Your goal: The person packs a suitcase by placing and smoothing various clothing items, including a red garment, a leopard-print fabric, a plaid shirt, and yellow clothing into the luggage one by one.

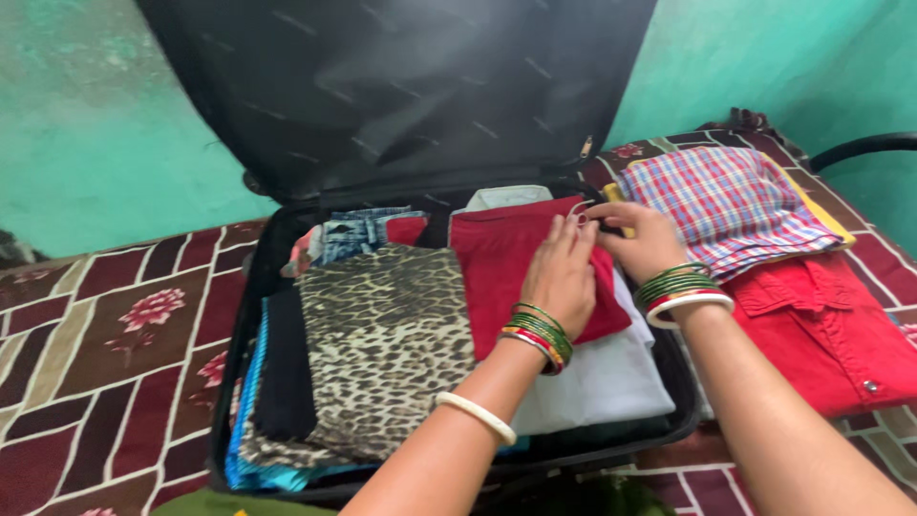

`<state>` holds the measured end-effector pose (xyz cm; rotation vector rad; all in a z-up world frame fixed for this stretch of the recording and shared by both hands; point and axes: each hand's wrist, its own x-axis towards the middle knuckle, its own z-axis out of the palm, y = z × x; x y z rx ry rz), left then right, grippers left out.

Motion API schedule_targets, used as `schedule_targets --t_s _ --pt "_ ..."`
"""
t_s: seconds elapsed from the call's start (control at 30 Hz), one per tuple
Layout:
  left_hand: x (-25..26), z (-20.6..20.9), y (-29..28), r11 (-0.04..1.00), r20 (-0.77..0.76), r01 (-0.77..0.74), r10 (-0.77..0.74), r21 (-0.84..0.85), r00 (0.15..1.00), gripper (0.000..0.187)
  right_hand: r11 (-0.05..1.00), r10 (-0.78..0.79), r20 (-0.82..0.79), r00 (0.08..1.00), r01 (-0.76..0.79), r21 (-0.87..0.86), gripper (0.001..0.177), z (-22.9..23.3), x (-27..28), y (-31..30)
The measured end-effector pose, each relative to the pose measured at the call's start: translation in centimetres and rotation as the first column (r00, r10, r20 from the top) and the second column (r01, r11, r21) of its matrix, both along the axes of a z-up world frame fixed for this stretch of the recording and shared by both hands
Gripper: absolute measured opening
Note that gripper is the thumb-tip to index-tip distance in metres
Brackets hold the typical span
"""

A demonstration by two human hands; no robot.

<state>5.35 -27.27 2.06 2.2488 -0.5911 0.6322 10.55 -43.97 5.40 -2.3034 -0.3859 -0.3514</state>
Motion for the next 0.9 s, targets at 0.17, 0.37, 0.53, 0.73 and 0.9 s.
schedule_targets --t_s 0.17,0.37,0.53,0.73,0.9 --pt "1.8 -1.1 -7.5 0.959 -0.111 0.141 -0.173 -0.247 0.979 0.057 0.979 -0.174 -0.071 0.982 0.180 0.092 0.038 -1.8 1.1 -6.9" --pt "3.6 -2.4 -13.2 0.808 -0.443 0.029 -0.353 -0.589 0.824 0.061 0.923 -0.317 0.036 0.948 0.317 -0.217 0.038 -8.2 1.8 -11.3" --pt "4.7 -4.1 -13.9 0.783 -0.523 0.000 -0.416 -0.622 0.744 0.067 0.829 -0.271 0.340 0.900 0.398 -0.393 0.041 -11.4 1.1 -11.2" --pt "5.0 -4.5 -12.3 0.737 -0.524 -0.029 -0.451 -0.675 0.723 0.071 0.682 -0.491 0.287 0.823 0.568 -0.462 0.021 -8.2 -0.7 -9.2" --pt "5.6 -5.0 -12.0 0.701 -0.501 -0.018 -0.492 -0.713 0.712 0.068 0.737 -0.627 0.166 0.761 0.649 -0.189 0.014 -5.5 0.3 -10.1"
